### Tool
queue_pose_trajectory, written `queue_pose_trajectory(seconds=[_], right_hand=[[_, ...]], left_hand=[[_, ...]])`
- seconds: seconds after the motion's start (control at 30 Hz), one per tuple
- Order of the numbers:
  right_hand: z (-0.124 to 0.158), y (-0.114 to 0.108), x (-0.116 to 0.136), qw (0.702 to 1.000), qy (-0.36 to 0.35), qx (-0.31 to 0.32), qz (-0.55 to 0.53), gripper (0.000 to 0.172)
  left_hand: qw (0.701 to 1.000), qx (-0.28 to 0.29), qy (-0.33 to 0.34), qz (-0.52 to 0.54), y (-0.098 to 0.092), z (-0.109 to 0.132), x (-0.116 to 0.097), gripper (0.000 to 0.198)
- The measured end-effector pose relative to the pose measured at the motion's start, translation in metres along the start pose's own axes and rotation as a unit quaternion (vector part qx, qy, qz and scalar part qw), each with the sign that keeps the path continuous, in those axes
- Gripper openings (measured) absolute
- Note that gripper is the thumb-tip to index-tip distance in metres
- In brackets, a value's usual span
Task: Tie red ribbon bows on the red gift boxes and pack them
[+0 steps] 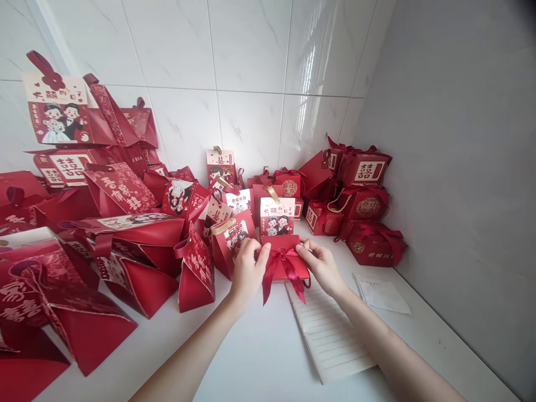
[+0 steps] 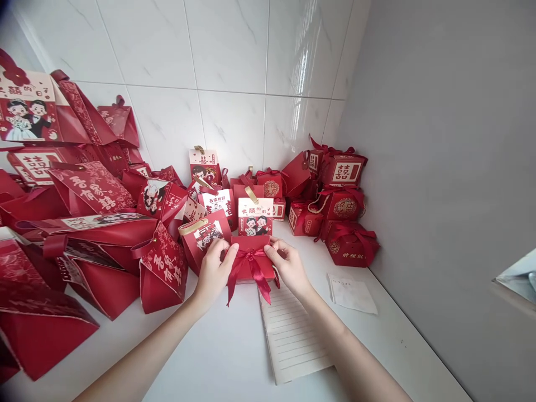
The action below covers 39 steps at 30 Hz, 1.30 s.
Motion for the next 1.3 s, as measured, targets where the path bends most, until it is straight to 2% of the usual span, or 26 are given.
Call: queue_pose_trajectory(seconds=[0.17,0.37,0.57,0.87,0.97,1.07,1.1,1.2,1.23,1.3], right_hand=[[-0.001,-0.004,-0.007,0.999,0.021,-0.012,-0.040,0.043],[0.001,-0.004,-0.004,0.998,-0.039,-0.050,0.018,0.041],[0.000,-0.009,-0.008,0.998,-0.035,-0.058,0.016,0.041],[-0.002,-0.006,-0.008,0.999,-0.003,-0.006,-0.048,0.038],[-0.001,-0.004,-0.005,1.000,-0.009,0.007,-0.018,0.036],[0.001,-0.003,-0.005,0.998,-0.044,0.030,0.012,0.032],[0.002,-0.002,-0.005,0.997,-0.059,0.047,0.023,0.040],[0.005,0.003,-0.009,0.986,-0.089,0.116,0.080,0.087],[0.006,0.004,-0.011,0.980,-0.096,0.134,0.108,0.097],[0.005,0.004,-0.014,0.968,-0.112,0.153,0.166,0.101]], left_hand=[[0.999,0.007,-0.025,0.039,0.003,0.000,0.004,0.032],[0.995,0.011,-0.070,0.063,0.009,0.000,0.011,0.027],[0.998,-0.011,-0.033,0.060,0.009,0.001,0.011,0.022],[0.994,0.002,-0.056,0.092,0.011,-0.003,0.016,0.032],[0.989,0.017,-0.093,0.113,0.014,-0.003,0.022,0.031],[0.981,0.011,-0.141,0.135,0.015,-0.002,0.029,0.024],[0.978,0.005,-0.151,0.147,0.015,-0.002,0.031,0.024],[0.973,0.019,-0.154,0.171,0.017,-0.003,0.031,0.026],[0.973,0.034,-0.151,0.171,0.019,-0.003,0.031,0.027],[0.975,0.055,-0.142,0.162,0.021,-0.004,0.031,0.028]])
Point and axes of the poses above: each hand's wrist, its own z-axis away from the middle knuckle, its own y-axis out of the palm, x = y × z, the point moved 6 cm from there along -z, towards the middle knuckle, and after that the axes turned 12 degrees about -z, right-handed, at the moved point
